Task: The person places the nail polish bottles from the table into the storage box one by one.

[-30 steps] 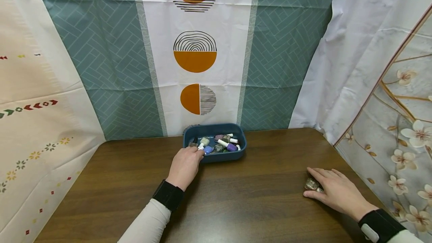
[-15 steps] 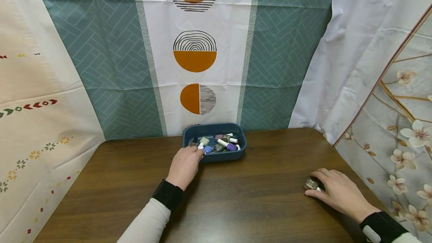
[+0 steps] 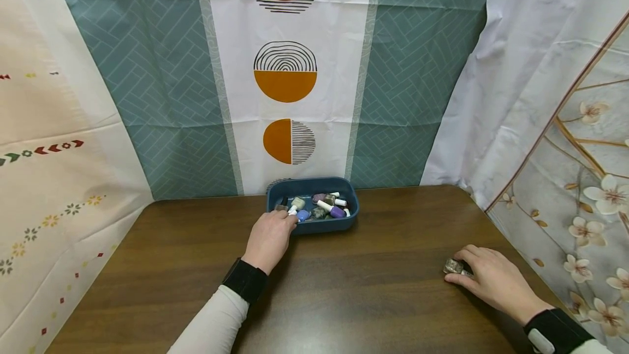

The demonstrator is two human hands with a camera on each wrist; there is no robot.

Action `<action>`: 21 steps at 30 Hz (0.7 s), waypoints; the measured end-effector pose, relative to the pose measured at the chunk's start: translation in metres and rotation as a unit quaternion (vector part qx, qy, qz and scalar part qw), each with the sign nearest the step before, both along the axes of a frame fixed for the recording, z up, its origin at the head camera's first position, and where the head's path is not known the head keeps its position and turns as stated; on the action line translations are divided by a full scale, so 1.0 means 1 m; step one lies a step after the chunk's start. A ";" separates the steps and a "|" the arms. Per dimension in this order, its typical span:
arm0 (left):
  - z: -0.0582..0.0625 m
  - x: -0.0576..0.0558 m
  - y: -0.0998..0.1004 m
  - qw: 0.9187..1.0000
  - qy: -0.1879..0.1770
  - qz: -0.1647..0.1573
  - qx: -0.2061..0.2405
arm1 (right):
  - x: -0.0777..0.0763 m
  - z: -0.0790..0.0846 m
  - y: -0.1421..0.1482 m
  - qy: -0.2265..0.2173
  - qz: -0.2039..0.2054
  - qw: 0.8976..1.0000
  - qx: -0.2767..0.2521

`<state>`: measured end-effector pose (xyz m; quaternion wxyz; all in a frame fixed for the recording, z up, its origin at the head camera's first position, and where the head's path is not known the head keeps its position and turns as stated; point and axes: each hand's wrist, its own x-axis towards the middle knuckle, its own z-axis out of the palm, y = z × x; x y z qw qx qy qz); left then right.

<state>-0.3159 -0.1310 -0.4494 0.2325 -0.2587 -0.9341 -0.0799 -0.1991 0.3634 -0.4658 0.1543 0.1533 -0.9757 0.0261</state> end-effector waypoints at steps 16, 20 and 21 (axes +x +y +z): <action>0.001 0.000 0.000 1.000 0.004 -0.002 0.001 | -0.002 -0.001 -0.002 0.017 0.004 1.000 -0.004; 0.001 0.001 0.000 1.000 0.005 -0.001 -0.001 | -0.002 -0.001 -0.002 0.020 0.006 1.000 -0.003; 0.001 0.001 0.000 1.000 0.005 -0.001 -0.001 | -0.002 -0.001 -0.002 0.020 0.006 1.000 -0.003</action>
